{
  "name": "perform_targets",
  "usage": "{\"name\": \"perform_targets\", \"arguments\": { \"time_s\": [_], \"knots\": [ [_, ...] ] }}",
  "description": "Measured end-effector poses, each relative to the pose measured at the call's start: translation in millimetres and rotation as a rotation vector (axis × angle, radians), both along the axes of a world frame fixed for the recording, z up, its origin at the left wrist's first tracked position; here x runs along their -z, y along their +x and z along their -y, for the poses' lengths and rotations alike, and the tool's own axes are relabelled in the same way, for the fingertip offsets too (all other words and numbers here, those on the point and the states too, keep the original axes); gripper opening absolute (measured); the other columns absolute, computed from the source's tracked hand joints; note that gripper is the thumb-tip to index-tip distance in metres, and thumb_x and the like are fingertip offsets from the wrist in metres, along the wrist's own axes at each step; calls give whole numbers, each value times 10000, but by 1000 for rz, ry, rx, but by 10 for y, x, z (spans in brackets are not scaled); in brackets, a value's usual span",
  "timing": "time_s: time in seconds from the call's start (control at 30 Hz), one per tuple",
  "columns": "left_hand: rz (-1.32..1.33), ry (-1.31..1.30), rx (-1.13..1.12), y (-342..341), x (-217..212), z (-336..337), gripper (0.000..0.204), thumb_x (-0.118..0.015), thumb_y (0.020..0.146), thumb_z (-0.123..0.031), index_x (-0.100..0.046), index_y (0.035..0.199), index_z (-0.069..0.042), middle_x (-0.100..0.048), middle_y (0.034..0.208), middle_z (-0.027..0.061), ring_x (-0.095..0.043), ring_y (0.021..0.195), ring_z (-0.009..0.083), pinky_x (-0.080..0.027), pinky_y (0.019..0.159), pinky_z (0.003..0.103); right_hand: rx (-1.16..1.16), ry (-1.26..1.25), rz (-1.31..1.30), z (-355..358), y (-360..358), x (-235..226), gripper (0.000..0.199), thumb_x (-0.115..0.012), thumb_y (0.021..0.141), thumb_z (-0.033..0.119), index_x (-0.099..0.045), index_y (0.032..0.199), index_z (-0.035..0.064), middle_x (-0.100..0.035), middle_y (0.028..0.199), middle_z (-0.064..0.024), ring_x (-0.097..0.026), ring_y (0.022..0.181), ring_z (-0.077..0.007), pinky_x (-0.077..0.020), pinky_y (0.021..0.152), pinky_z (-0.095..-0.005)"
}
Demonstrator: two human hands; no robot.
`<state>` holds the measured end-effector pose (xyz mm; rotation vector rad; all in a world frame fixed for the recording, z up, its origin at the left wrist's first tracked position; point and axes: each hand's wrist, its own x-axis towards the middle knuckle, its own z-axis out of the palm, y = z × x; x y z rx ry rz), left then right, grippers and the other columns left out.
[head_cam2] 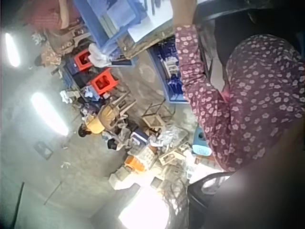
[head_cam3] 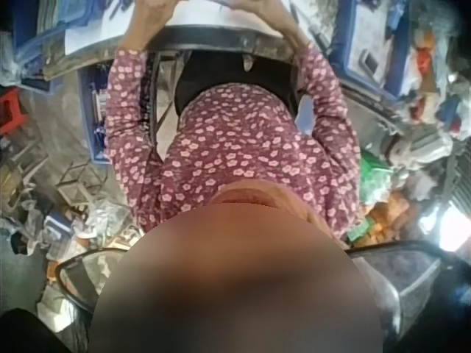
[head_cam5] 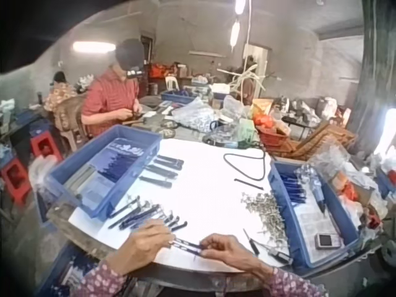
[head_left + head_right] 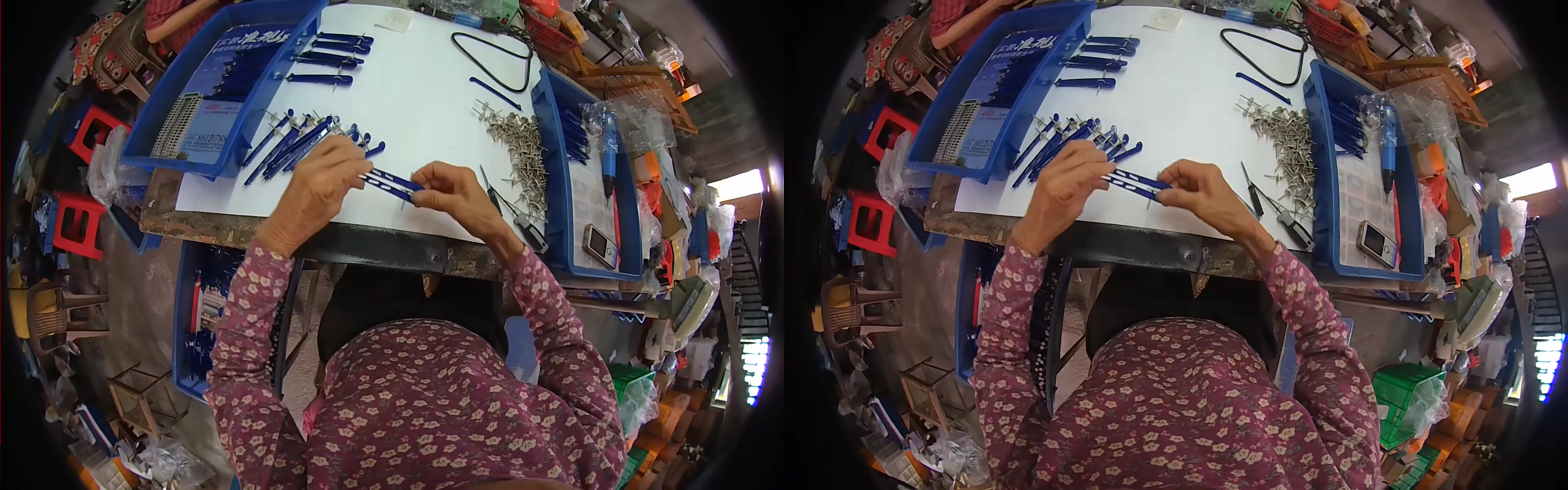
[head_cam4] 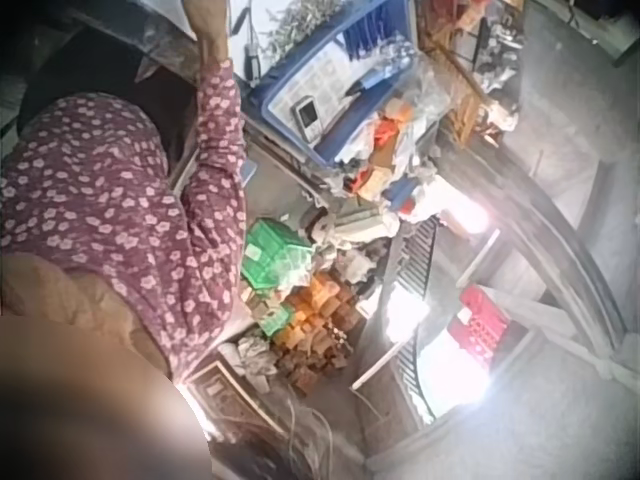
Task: Assembling small metal clips onto blue plastic pen bodies and organizing them on a workbench.
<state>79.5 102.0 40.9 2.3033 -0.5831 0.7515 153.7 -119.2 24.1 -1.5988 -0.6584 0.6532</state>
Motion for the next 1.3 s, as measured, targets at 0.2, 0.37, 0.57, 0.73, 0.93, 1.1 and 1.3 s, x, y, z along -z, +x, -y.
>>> {"name": "perform_targets", "arguments": {
  "time_s": [0.2, 0.37, 0.57, 0.73, 0.93, 1.1, 1.3],
  "knots": [
    [-3, -1, -20, 173, -7, -102, 230, -650, 636, 68, -610, 856, 16, -610, 839, 105, -560, 870, 261, -469, 752, 331, 52, 238, -559, -120, 168, 134, 167, -575, 848, 122, -550, 905, -34, -546, 734, -77, -406, 508, -44, -319, 427, -169],
    [-5, -69, -124, 231, 45, -139, 237, -620, 685, 41, -598, 921, 25, -594, 910, 133, -547, 898, 295, -460, 775, 344, 99, 249, -619, -326, 422, 67, 152, -537, 864, 99, -526, 848, -52, -536, 750, -119, -391, 509, -42, -289, 410, -150],
    [-35, -342, -329, -224, 253, 373, 312, -546, 743, 62, -576, 1049, 14, -532, 1080, 181, -501, 1014, 338, -406, 863, 389, 194, 313, -632, -723, 1067, 132, 95, -534, 827, 22, -513, 847, -68, -508, 765, -126, -399, 557, -67, -290, 414, -167],
    [-162, -160, -341, -591, 648, 566, 382, -540, 729, 74, -550, 1104, 2, -521, 1086, 178, -511, 1002, 332, -410, 863, 399, 313, 342, -673, -1261, 1442, 168, 127, -544, 819, -10, -514, 888, -113, -521, 825, -185, -421, 544, -80, -351, 424, -158],
    [-95, 20, -375, -538, 643, 599, 418, -550, 705, 79, -548, 1112, -16, -547, 1026, 131, -541, 938, 283, -426, 835, 369, 330, 289, -706, -1649, 1753, 285, 142, -525, 847, 3, -513, 919, -118, -524, 873, -209, -422, 525, -71, -367, 418, -162],
    [-115, 12, -369, -515, 649, 605, 447, -550, 693, 75, -530, 1133, -4, -545, 1001, 123, -538, 932, 279, -424, 838, 382, 315, 262, -737, -1773, 1927, 421, 136, -506, 872, 34, -509, 916, -95, -509, 863, -176, -421, 529, -72, -359, 413, -160],
    [-121, 29, -372, -512, 663, 609, 456, -566, 687, 73, -529, 1135, -2, -546, 982, 118, -534, 934, 275, -425, 840, 384, 287, 255, -782, -1877, 1965, 518, 116, -525, 872, 60, -538, 916, -47, -517, 841, -157, -420, 528, -71, -366, 419, -169]
  ]
}}
